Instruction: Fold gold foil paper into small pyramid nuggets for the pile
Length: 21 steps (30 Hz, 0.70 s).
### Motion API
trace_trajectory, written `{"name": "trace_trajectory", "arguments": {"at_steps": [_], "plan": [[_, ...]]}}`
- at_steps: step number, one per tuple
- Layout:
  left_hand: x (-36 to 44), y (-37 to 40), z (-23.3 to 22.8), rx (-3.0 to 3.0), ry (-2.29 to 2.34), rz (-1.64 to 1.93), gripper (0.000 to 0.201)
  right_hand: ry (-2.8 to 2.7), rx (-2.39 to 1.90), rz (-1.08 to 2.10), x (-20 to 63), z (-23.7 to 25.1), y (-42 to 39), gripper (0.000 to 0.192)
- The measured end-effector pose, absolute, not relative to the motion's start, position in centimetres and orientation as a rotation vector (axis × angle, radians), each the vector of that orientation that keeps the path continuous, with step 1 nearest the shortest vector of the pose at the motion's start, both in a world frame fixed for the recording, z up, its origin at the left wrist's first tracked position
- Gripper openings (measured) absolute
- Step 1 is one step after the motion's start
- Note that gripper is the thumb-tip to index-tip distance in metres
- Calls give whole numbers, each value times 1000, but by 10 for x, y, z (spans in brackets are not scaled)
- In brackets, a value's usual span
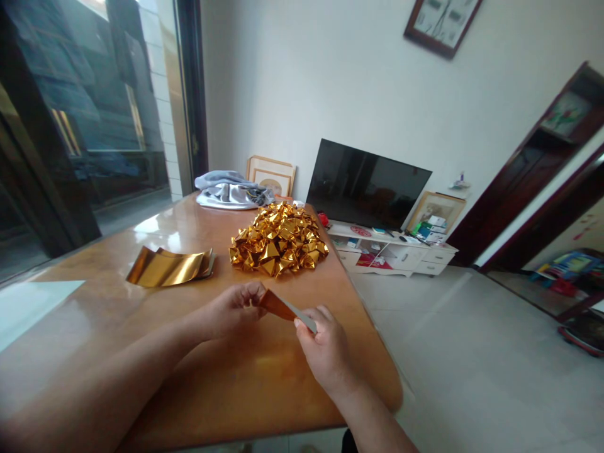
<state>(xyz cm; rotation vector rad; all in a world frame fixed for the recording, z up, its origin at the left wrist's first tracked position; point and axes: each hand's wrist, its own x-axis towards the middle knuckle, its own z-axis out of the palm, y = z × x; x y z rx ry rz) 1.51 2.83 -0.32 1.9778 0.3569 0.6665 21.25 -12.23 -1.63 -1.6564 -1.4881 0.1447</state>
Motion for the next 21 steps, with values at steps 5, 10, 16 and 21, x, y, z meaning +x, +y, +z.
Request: {"name": "trace_trajectory", "arguments": {"at_steps": [5,10,16,21], "plan": [[13,25,1,2548,358,670,12,-1844,-1705,-99,224,-10,-134,19],[12,18,4,2738,299,487,21,-2040,-1766,-48,226,-10,-138,20],[7,9,15,2761,332,378,22,-2096,-1771,69,227,-5,-144,24],[4,5,22,2783,343,285,19,-2095,-1779,102,225,0,-151,30]]}}
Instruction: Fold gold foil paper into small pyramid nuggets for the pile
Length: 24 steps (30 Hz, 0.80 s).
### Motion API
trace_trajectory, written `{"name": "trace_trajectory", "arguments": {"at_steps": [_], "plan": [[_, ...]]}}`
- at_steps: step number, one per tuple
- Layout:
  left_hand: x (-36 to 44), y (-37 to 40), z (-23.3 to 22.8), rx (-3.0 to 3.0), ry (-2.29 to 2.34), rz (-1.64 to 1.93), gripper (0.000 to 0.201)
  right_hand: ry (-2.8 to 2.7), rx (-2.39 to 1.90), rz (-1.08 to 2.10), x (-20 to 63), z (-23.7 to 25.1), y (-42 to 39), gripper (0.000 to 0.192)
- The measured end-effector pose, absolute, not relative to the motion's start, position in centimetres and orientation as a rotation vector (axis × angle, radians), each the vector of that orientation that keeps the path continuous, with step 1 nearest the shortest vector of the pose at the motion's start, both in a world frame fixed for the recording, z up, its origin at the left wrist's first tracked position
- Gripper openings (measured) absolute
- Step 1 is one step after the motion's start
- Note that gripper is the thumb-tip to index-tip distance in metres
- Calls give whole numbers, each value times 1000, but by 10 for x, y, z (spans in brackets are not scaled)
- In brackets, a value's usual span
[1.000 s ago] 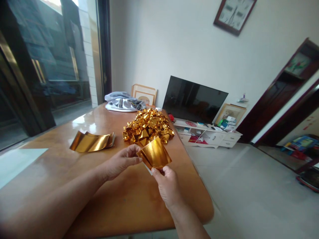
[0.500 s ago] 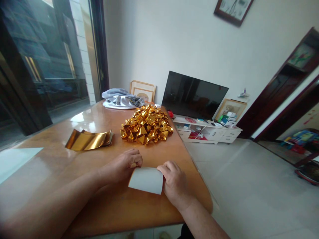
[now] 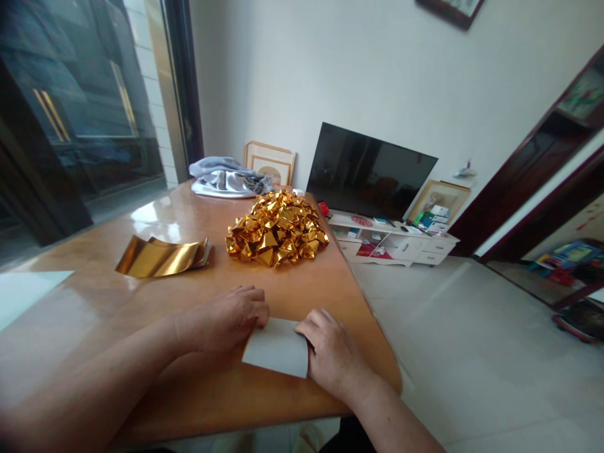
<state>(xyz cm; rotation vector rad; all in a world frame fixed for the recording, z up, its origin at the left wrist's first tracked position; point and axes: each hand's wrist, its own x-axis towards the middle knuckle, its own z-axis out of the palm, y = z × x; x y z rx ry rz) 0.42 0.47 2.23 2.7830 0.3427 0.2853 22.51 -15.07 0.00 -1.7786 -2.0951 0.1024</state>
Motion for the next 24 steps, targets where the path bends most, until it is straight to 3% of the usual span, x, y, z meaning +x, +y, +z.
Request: {"name": "trace_trajectory", "arguments": {"at_steps": [8,14,24], "plan": [[6,7,21,2734,442,226,9,-1870,-1727,252,225,-8,-150,13],[10,15,18,2705,574,197,17,-1607,-1900,200,225,-20,-139,29],[12,17,18,2621,726,94,26,-1556,-2023,165,221,-18,-132,27]]}}
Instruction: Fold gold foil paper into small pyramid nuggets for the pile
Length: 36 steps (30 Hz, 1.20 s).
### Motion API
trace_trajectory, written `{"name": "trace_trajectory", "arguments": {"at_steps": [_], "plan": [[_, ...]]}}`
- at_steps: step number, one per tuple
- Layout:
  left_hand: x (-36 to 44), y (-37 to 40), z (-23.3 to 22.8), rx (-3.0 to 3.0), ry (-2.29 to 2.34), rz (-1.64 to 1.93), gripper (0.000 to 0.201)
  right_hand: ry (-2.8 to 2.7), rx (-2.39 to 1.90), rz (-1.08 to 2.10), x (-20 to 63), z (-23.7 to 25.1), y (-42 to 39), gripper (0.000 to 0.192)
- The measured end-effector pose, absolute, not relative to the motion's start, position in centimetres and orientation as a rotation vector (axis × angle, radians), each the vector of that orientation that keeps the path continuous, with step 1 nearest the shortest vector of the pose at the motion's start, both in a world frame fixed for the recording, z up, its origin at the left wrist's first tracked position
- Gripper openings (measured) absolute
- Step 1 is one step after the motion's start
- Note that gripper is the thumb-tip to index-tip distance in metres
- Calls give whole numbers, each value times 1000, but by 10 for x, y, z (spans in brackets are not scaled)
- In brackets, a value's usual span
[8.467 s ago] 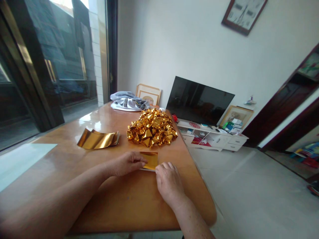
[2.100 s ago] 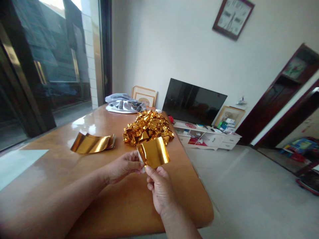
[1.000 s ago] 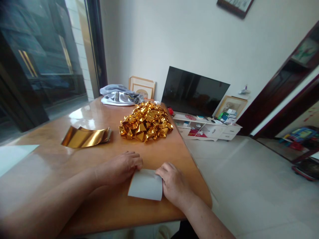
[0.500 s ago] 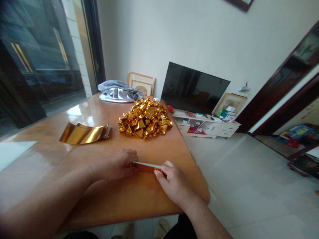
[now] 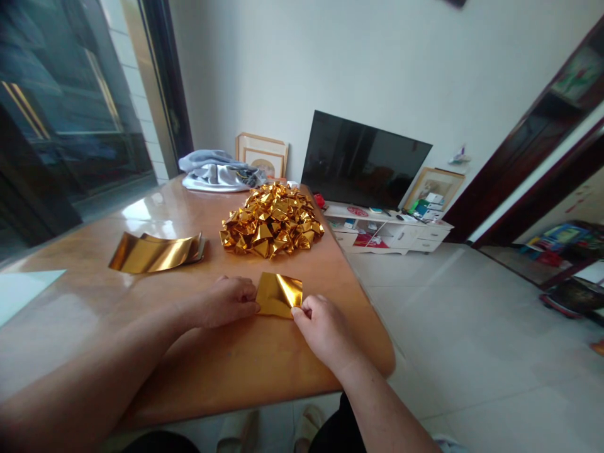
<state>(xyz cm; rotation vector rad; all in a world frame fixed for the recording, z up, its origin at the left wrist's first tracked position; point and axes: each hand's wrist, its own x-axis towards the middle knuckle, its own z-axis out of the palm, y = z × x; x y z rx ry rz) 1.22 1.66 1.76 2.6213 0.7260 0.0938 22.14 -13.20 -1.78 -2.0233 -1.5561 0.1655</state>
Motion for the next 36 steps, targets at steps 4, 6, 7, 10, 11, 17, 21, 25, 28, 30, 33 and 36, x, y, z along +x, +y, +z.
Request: {"name": "trace_trajectory", "arguments": {"at_steps": [4,6,7,10,11,17,21,25,28,30,33,36], "plan": [[12,18,17,2606,749,79,24,-1558,-2054,155,221,-15,-130,27],[13,19,15,2618,761,87,24,-1552,-2060,167,221,-15,-129,27],[13,19,14,2629,766,96,25,-1547,-2063,176,221,-14,-129,27],[14,18,10,2676,780,133,28,-1544,-2067,196,221,-14,-128,27],[15,18,9,2695,782,148,28,-1547,-2064,199,221,-14,-128,27],[16,15,8,2746,782,167,25,-1551,-2052,151,222,-17,-128,27],[17,12,11,2758,801,178,25,-1565,-2057,141,222,-18,-128,24],[18,8,11,2766,829,209,23,-1570,-2060,135,222,-19,-127,24],[18,6,10,2766,847,228,20,-1567,-2074,120,220,-20,-126,23],[17,7,10,2770,855,233,19,-1576,-2080,91,219,-20,-127,22],[16,8,12,2762,884,259,17,-1590,-2065,60,217,-19,-130,19],[15,8,13,2758,887,339,13,-1574,-2057,48,214,-17,-133,14]]}}
